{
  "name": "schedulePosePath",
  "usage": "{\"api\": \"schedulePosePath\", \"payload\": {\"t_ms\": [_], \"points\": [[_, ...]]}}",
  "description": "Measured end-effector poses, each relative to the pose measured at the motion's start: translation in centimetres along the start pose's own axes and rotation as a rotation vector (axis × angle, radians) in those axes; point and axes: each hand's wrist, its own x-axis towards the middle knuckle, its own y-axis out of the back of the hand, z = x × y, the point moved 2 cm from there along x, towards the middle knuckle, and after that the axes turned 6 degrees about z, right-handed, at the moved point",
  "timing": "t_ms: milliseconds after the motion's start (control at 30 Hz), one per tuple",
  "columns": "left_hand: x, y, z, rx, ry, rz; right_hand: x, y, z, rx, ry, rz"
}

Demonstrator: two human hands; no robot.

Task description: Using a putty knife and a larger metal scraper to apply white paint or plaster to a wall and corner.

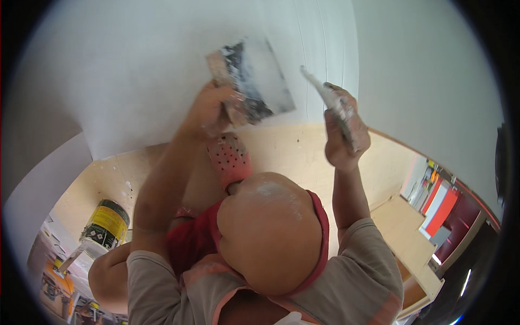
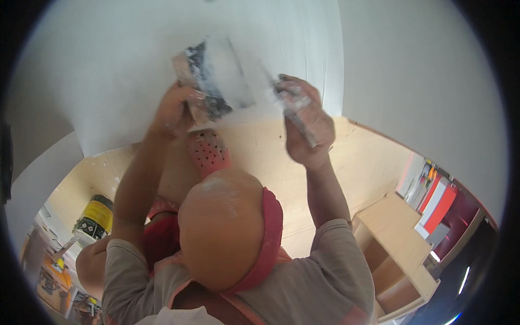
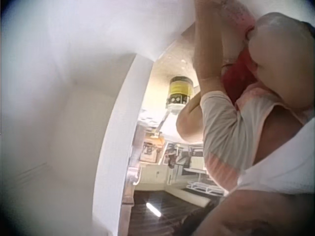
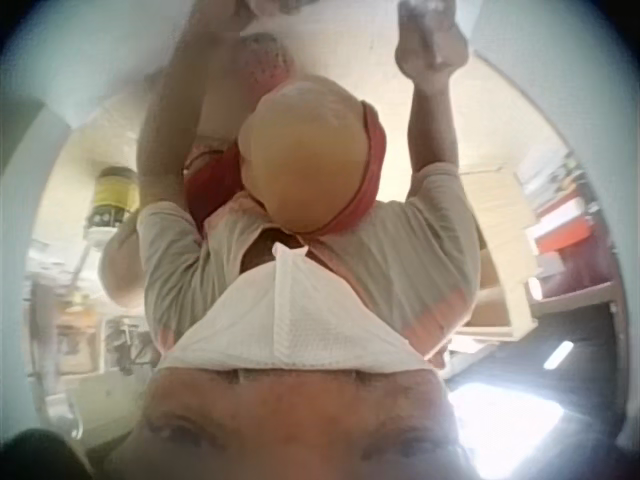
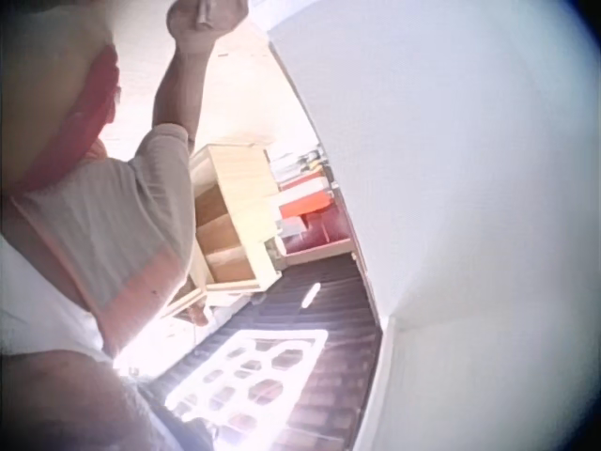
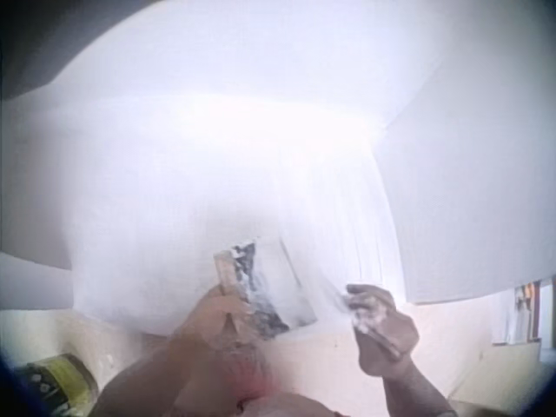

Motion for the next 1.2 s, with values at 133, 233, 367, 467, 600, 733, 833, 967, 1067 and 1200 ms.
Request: {"api": "schedulePosePath", "payload": {"t_ms": [133, 233, 367, 467, 600, 733, 833, 967, 1067, 1200], "points": [[-1.1, -2.5, 1.3, -0.052, -0.085, -0.05, 1.9, -2.9, -0.4, -0.02, 0.288, -0.305], [-1.9, -1.4, 3.1, 0.143, -0.104, -0.008, 2.9, -3.3, 0.7, -0.172, 0.246, -0.324], [-3.6, 1.5, 3.9, -0.041, -0.235, 0.148, 6.3, -3.4, 5.2, -0.514, 0.219, -0.522], [-5.4, 5.3, 4.7, -0.039, -0.284, 0.147, 12.7, -2.6, 10.1, -0.631, 0.246, -0.302], [-7.6, 7.2, 4.6, -0.083, -0.385, 0.266, 22.1, -6.2, 16.4, -1.062, -0.039, -0.394], [-8.3, 9.5, 3.4, -0.154, -0.389, 0.254, 28.0, -6.2, 23.7, -1.028, 0.142, -0.426], [-8.1, 8.9, 3.0, -0.188, -0.386, 0.265, 29.8, -5.9, 27.6, -1.178, 0.132, -0.613], [-8.9, 10.0, 3.2, -0.185, -0.372, 0.245, 26.1, -7.7, 21.0, -1.029, -0.125, -0.704], [-7.1, 9.5, 2.5, -0.186, -0.336, 0.172, 19.9, -4.2, 18.7, -1.082, -0.131, -0.77], [-6.1, 8.0, 3.2, -0.109, -0.363, 0.215, 7.2, -0.9, 15.3, -0.965, -0.183, -0.792]]}}
